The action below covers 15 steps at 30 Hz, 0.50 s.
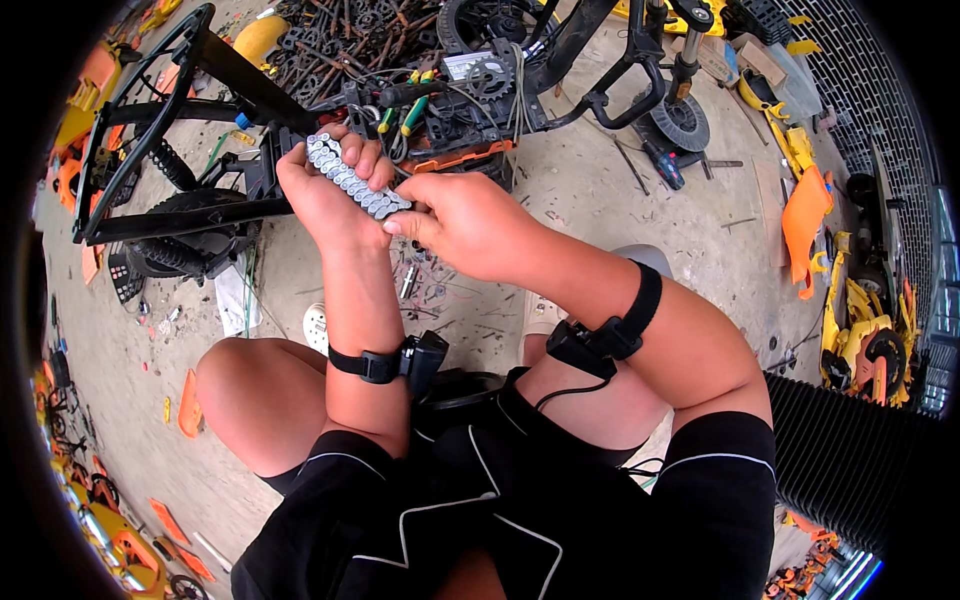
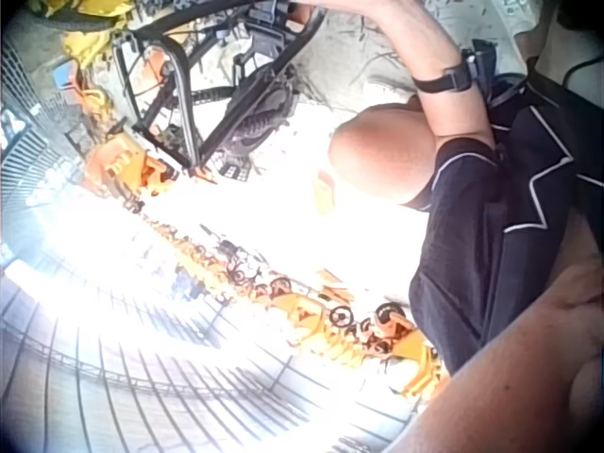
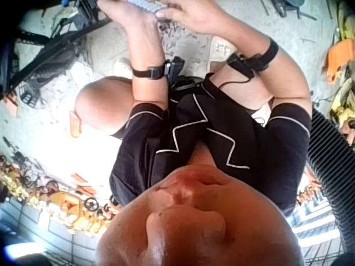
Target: The person handles a white plastic chain and then uses a screwdriver to connect electrical wires and terminals on a motorcycle frame while sitting on the floor.
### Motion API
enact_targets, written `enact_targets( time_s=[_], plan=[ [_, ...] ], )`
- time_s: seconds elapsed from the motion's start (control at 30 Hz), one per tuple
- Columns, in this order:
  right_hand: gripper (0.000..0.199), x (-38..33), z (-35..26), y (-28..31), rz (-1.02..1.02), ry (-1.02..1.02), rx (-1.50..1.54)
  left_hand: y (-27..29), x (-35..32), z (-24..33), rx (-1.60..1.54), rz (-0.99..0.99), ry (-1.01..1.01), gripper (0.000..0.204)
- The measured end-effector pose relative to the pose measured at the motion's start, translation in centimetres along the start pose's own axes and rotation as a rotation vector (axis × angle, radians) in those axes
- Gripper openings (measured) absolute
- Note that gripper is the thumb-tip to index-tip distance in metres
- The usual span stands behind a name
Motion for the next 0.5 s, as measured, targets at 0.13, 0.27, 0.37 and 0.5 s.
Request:
enact_targets(
  time_s=[0.13, 0.27, 0.37, 0.5],
  plan=[
    [0.024, 0.3, 1.4, -0.4, -0.03, -0.074, 0.072, -0.2, 0.0, -0.2, -0.037, 0.001, 0.001, 0.031],
    [0.021, 0.4, 0.1, 0.3, 0.024, 0.072, -0.111, -0.2, 0.1, -0.4, -0.088, -0.036, 0.007, 0.03],
    [0.019, 0.2, -1.2, 0.9, 0.117, 0.217, -0.279, -0.3, 0.1, -0.3, -0.121, -0.083, -0.004, 0.03],
    [0.017, -0.1, -1.2, 1.6, 0.217, 0.252, -0.259, -1.2, -0.3, -0.1, -0.173, -0.077, -0.01, 0.029]
  ],
)
Point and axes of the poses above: each hand's wrist, its own x-axis towards the middle knuckle, its own y-axis out of the back of the hand, z = x × y, the point moved 8 cm from there along x, towards the middle knuckle, and after that the axes turned 2 degrees about -z, right-handed, at the moved point
